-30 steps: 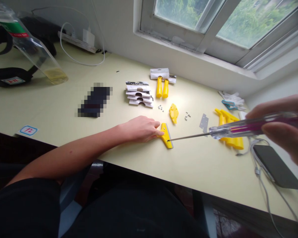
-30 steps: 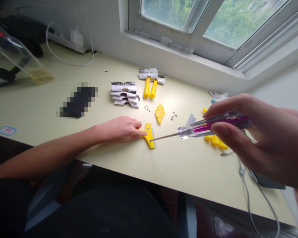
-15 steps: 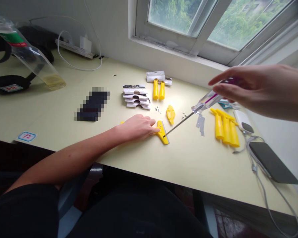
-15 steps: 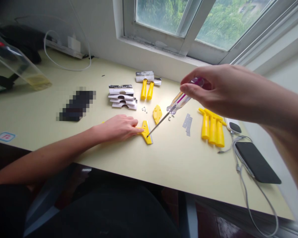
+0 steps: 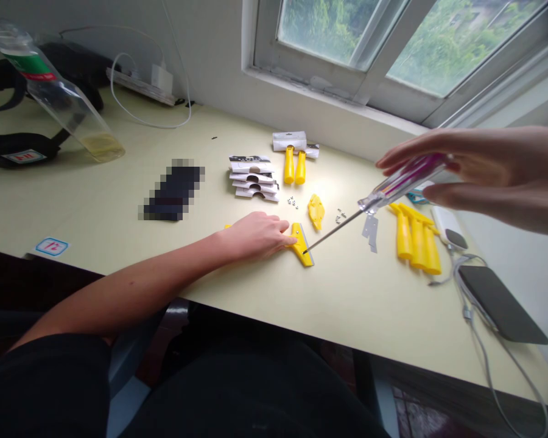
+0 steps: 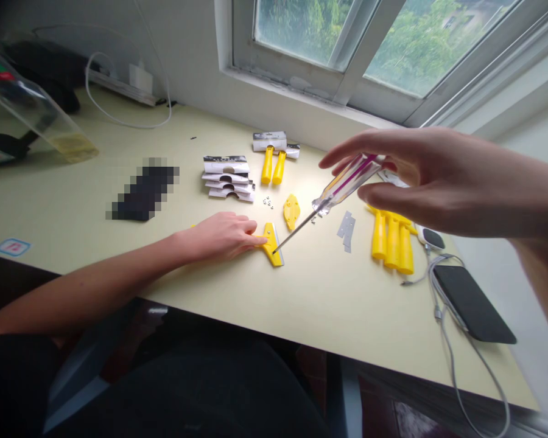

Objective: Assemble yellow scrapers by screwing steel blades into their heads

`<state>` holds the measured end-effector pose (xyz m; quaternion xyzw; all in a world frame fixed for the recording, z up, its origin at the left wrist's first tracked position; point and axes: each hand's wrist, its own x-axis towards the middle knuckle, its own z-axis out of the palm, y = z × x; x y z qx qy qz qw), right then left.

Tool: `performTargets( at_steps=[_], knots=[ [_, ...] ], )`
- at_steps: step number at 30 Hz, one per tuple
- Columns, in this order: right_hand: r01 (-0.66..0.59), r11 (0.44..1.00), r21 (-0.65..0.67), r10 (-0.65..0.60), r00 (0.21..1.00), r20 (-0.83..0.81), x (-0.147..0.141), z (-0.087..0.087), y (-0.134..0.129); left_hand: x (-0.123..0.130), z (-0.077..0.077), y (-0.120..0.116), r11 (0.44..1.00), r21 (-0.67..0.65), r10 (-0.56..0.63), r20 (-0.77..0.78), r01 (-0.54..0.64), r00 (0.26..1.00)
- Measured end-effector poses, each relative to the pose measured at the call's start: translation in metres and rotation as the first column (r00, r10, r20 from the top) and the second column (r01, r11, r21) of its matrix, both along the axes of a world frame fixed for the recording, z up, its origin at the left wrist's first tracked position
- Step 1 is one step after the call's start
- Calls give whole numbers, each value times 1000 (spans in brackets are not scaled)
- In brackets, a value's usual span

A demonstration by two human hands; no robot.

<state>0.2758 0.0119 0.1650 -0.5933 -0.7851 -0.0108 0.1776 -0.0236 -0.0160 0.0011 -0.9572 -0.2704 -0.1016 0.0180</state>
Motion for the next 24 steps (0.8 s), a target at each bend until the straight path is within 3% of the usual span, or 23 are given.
performTargets(
  at_steps=[4, 9, 13, 15, 19, 24],
  knots=[
    [-54, 997, -56, 56, 998, 37, -19, -5, -11, 0, 0, 0, 1000, -1, 8, -4, -8, 1000],
    [-79, 967, -241, 116, 982, 146, -41, 1, -25, 1, -1, 0, 1000, -15, 20, -14, -21, 1000],
    [12, 993, -120, -2, 996, 85, -65, -1, -8, 3, -1, -1, 1000, 1, 19, -40, -19, 999],
    [-17, 985, -173, 17, 1000, 0, -81, -14, 10, 4, 0, -1, 1000, 8, 18, -53, -17, 998],
    [-110, 933, -341, 79, 991, -104, -111, -59, 37, 4, 0, -1, 1000, 4, 12, -68, -11, 998],
    [-106, 929, -356, 83, 993, -78, -118, -93, 42, 3, -2, -1, 999, 34, 11, -29, -10, 1000]
  ],
)
